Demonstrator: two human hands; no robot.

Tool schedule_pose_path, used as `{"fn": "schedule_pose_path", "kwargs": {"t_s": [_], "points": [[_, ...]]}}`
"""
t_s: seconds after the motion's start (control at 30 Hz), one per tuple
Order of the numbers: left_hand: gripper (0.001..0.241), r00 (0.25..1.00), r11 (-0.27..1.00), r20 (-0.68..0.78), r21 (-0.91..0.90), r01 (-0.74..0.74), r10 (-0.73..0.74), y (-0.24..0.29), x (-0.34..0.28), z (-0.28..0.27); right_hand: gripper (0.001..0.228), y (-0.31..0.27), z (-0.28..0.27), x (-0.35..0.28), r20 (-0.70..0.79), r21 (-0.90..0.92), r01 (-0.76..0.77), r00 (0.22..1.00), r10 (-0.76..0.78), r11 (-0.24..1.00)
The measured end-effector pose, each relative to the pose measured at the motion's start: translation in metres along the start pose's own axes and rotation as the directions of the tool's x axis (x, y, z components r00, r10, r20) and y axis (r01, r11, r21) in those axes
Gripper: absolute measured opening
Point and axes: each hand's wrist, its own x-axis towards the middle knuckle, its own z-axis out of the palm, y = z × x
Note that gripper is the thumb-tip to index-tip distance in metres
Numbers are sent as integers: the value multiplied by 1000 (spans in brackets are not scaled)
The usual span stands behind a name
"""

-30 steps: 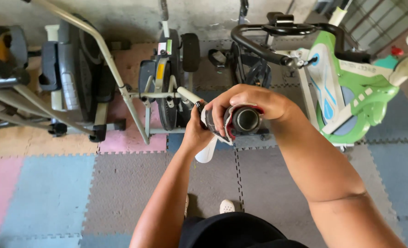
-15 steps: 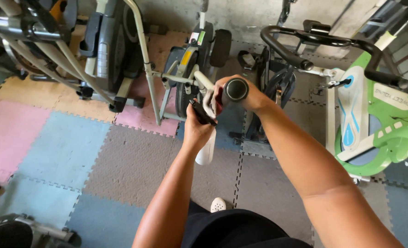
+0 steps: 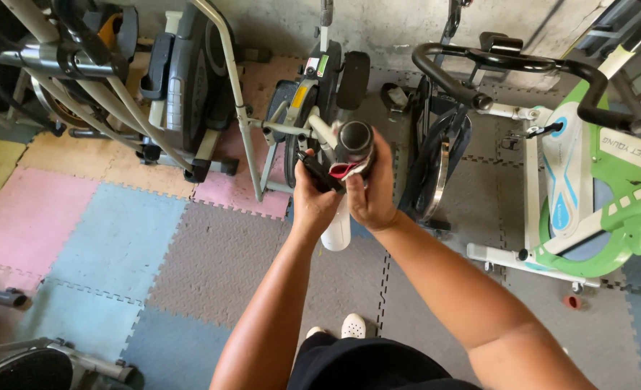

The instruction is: Cleaning and wiping down various gym machines with a spray bottle and cloth.

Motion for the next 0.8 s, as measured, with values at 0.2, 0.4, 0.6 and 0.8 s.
{"fn": "schedule_pose_path", "kwargs": {"t_s": [0.2,0.4,0.6,0.8], "points": [[80,990,987,16,82,136,-137,0,-12,-23,56,36,-16,-38,17,-455,-161,982,190,876],[83,983,985,96,95,147,-156,36,-20,-27,57,-71,10,46,-57,-436,1,998,-29,900],[85,970,987,189,61,147,-156,49,-30,-35,60,-33,33,6,-208,-411,-70,978,-19,909],[84,963,980,204,132,148,-173,31,-45,-59,36,19,9,-34,-151,-400,-507,858,491,763]]}}
